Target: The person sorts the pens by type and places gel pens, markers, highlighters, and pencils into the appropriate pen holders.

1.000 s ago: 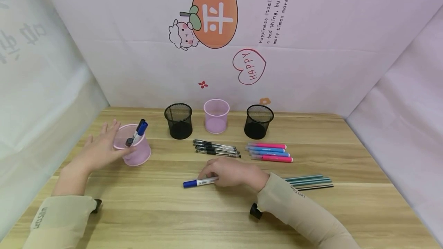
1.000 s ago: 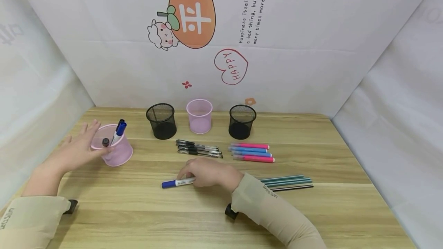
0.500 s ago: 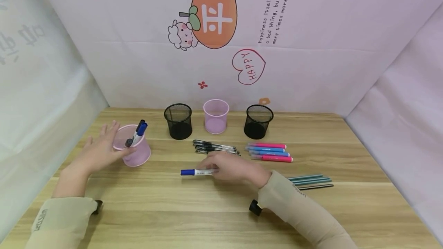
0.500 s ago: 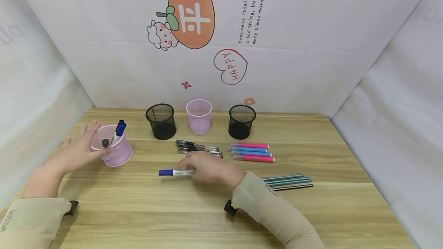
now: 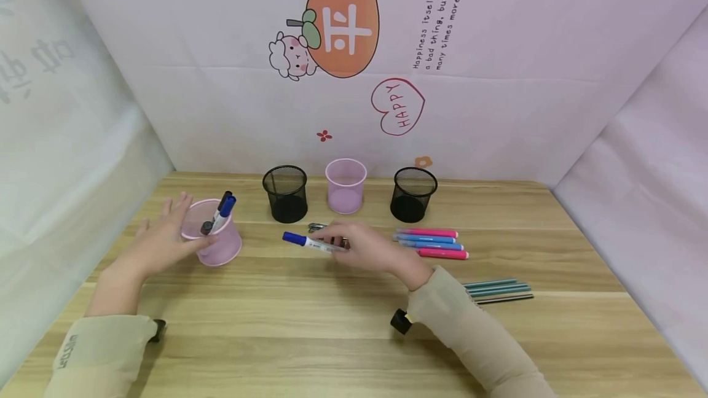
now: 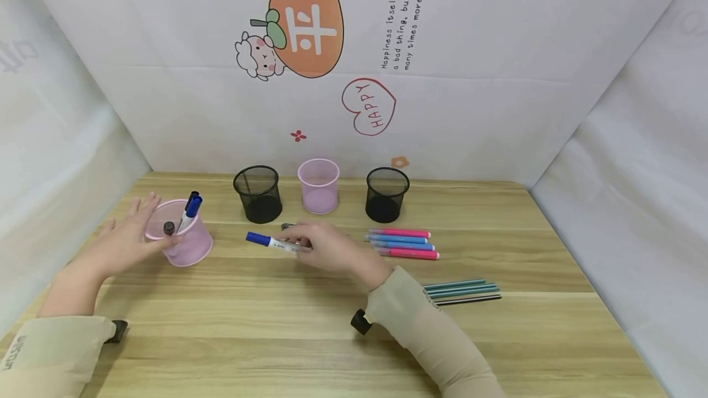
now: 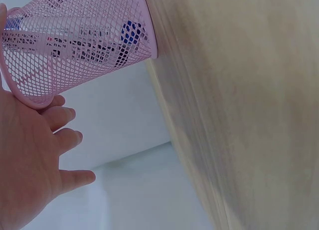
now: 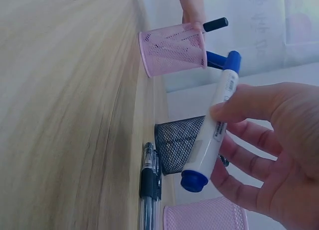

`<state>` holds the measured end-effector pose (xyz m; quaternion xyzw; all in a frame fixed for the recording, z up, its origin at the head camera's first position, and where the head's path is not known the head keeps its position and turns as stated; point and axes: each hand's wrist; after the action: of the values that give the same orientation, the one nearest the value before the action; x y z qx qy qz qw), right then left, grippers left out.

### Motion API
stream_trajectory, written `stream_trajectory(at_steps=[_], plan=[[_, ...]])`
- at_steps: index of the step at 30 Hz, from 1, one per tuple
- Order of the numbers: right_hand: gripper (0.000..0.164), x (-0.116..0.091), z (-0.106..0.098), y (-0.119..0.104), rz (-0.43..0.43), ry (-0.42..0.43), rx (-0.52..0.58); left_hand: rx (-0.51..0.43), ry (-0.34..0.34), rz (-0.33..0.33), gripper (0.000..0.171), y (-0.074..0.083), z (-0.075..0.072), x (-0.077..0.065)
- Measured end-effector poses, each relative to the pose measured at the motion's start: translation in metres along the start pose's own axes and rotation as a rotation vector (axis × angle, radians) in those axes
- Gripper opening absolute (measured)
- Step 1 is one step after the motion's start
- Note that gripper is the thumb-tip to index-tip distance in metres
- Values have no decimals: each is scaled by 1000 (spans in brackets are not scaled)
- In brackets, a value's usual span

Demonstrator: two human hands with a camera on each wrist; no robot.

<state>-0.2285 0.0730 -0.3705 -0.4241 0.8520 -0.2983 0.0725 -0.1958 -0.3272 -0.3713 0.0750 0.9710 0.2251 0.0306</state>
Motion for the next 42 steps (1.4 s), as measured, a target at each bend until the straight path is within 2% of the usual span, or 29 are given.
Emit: stream_trajectory(at_steps=[9,18,25,31,37,42], plan=[[46,14,3,2,-104,187,100,-7,4,0,115,0,0,0],[47,33,3,7,-138,249,182,-5,1,3,115,3,0,2],[49,45,4,6,-89,285,250,-9,1,8,114,1,1,2],[50,59,9,0,-54,359,325,-7,7,8,115,-1,0,0],[50,73,13,-14,-37,395,385,-8,4,4,115,-3,1,-1],[48,88,20,-25,-31,472,487,-12,2,0,116,-2,1,0]])
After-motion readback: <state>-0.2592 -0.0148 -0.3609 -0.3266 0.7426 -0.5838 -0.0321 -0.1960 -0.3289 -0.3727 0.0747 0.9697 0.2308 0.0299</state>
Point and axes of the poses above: each hand's wrist, its own x-axis towards the middle knuckle, its own z-axis out of the palm, y = z × x, and after that the axes turned 2 degrees about -x, right-handed
